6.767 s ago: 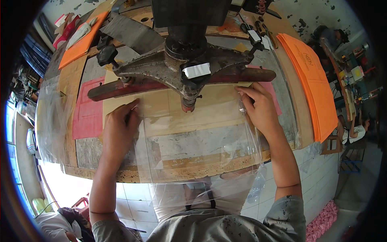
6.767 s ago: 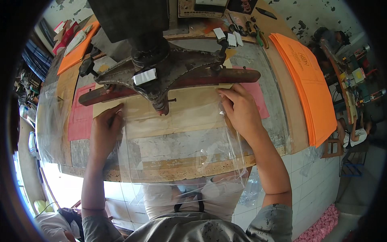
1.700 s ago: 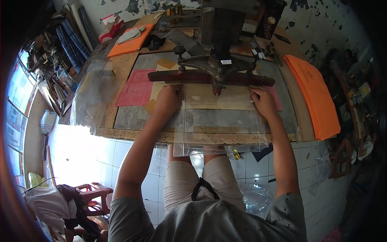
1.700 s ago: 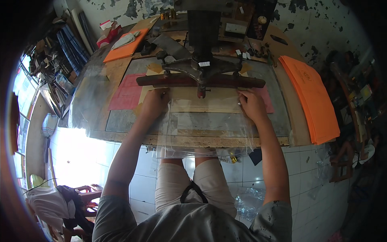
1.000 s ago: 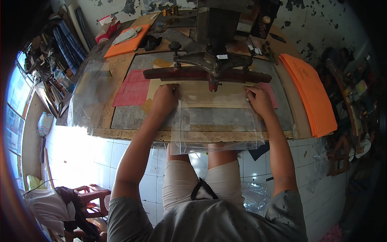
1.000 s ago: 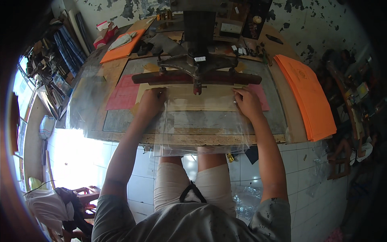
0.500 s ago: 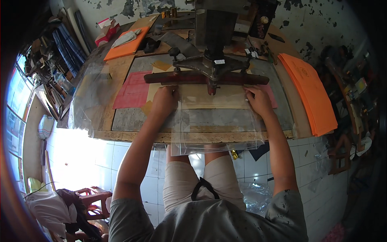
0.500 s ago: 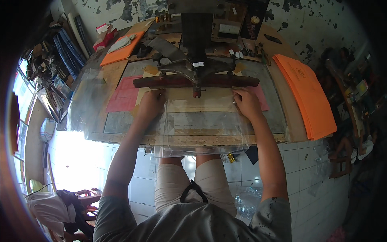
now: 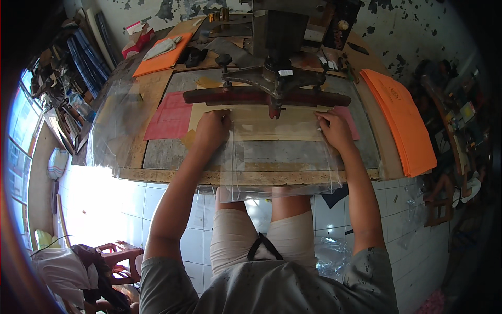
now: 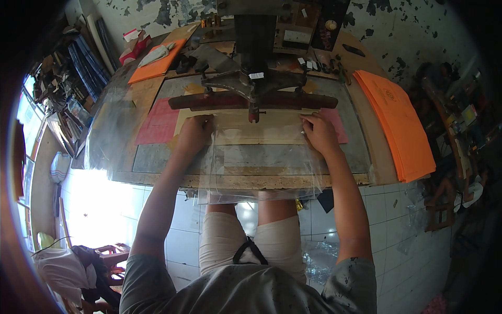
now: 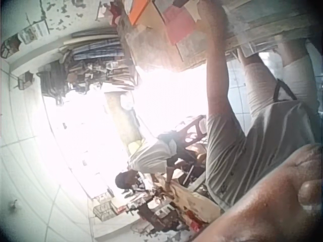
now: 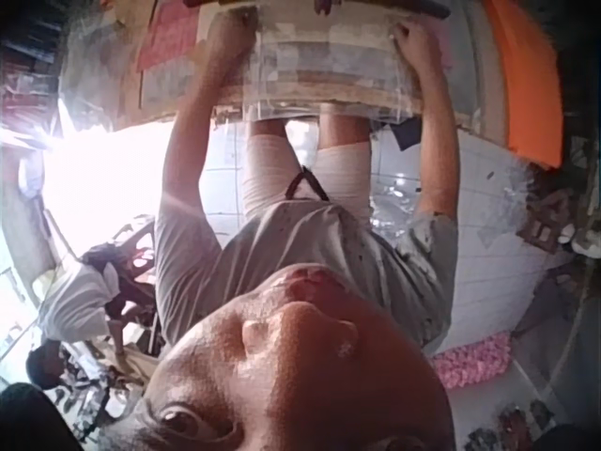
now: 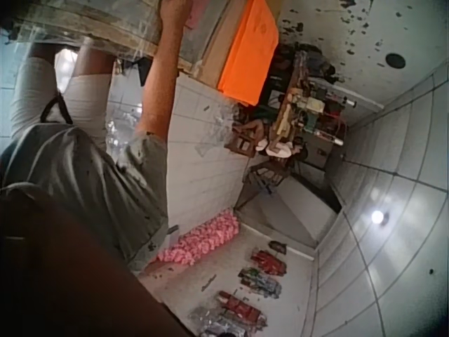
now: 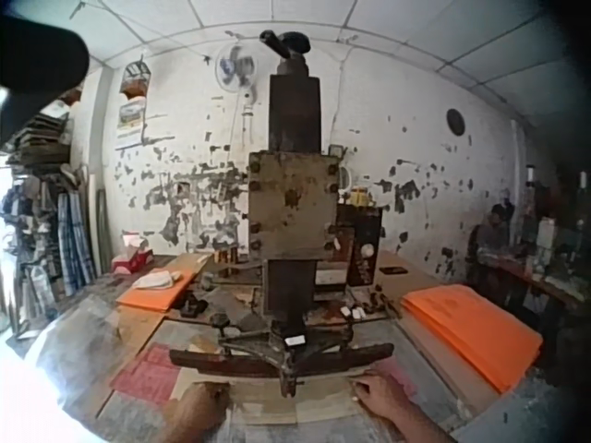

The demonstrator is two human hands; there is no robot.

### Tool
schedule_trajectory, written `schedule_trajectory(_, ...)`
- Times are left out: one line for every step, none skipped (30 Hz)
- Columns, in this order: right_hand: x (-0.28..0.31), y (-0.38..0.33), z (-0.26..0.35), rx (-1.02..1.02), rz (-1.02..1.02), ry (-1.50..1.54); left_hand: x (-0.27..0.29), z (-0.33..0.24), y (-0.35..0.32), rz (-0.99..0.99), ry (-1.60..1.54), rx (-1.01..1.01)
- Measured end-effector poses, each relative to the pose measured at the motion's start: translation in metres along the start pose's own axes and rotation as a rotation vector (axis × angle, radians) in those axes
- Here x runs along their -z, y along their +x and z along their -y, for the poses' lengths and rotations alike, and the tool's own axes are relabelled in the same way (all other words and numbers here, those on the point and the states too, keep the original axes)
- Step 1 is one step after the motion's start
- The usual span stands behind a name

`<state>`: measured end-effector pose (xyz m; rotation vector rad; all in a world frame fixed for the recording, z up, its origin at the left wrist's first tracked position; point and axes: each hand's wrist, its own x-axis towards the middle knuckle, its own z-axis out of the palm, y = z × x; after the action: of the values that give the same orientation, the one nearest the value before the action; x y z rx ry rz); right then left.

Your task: The person aligns a clear plastic sheet on a workbench under a manual heat press, operates the press handle, and then folds the edges of the plastic sheet by hand.

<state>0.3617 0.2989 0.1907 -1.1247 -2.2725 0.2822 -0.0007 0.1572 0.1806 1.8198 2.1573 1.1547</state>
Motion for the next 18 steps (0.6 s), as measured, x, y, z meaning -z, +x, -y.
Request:
schedule_trajectory(0.0004,0.0004,0.0019,0.006,-0.009,0.011,-0.0001,-0.0002,0.0002,-0.002,0.001,0.000)
schedule_trajectory(0.0013,0.0003,0.0038,0.009,-0.009,0.012,-0.0002,-0.0004,-0.0005,-0.001,0.016,0.021)
schedule_trajectory(0.0024,-0.0002,0.0056,-0.024,0.011,0.022,-0.0002,-0.0006,-0.0009,0.000,0.031,0.041)
schedule_trajectory(0.0042,-0.0006,0.0073,-0.058,0.031,0.032,0.0004,-0.0020,-0.0008,-0.003,0.032,0.041)
schedule_trajectory(0.0052,-0.0005,0.0078,-0.056,0.030,0.033,0.0009,-0.0034,-0.0006,-0.011,0.008,0.042)
schedule_trajectory(0.0061,-0.0001,0.0083,-0.053,0.028,0.034,0.0013,-0.0048,-0.0003,-0.018,-0.014,0.042)
schedule_trajectory(0.0062,0.0000,0.0084,-0.052,0.026,0.033,0.0015,-0.0055,-0.0001,-0.018,-0.014,0.043)
schedule_trajectory(0.0064,0.0007,0.0078,-0.053,0.027,0.034,0.0016,-0.0062,0.0002,-0.012,-0.018,0.045)
schedule_trajectory(0.0069,0.0016,0.0067,-0.039,0.020,0.029,0.0020,-0.0067,0.0007,-0.007,-0.021,0.048)
schedule_trajectory(0.0068,0.0018,0.0054,-0.025,0.011,0.025,0.0019,-0.0061,0.0011,-0.006,-0.019,0.046)
schedule_trajectory(0.0062,0.0023,0.0043,-0.026,0.010,0.026,0.0018,-0.0056,0.0017,-0.005,-0.021,0.046)
schedule_trajectory(0.0055,0.0029,0.0034,-0.020,0.007,0.027,0.0016,-0.0050,0.0021,-0.004,-0.023,0.045)
schedule_trajectory(0.0048,0.0028,0.0024,-0.014,0.005,0.027,0.0019,-0.0061,0.0020,-0.003,-0.024,0.044)
schedule_trajectory(0.0040,0.0026,0.0017,-0.015,0.005,0.026,0.0025,-0.0070,0.0016,-0.012,-0.022,0.046)
schedule_trajectory(0.0032,0.0025,0.0013,-0.016,0.008,0.026,0.0030,-0.0080,0.0011,-0.021,-0.020,0.048)
schedule_trajectory(0.0030,0.0036,0.0013,-0.014,0.012,0.026,0.0027,-0.0076,0.0007,-0.024,-0.022,0.049)
schedule_trajectory(0.0029,0.0035,0.0016,-0.010,0.013,0.025,0.0024,-0.0071,0.0002,-0.029,-0.017,0.040)
schedule_trajectory(0.0029,0.0020,0.0021,0.002,0.001,0.026,0.0023,-0.0066,0.0000,-0.035,-0.013,0.031)
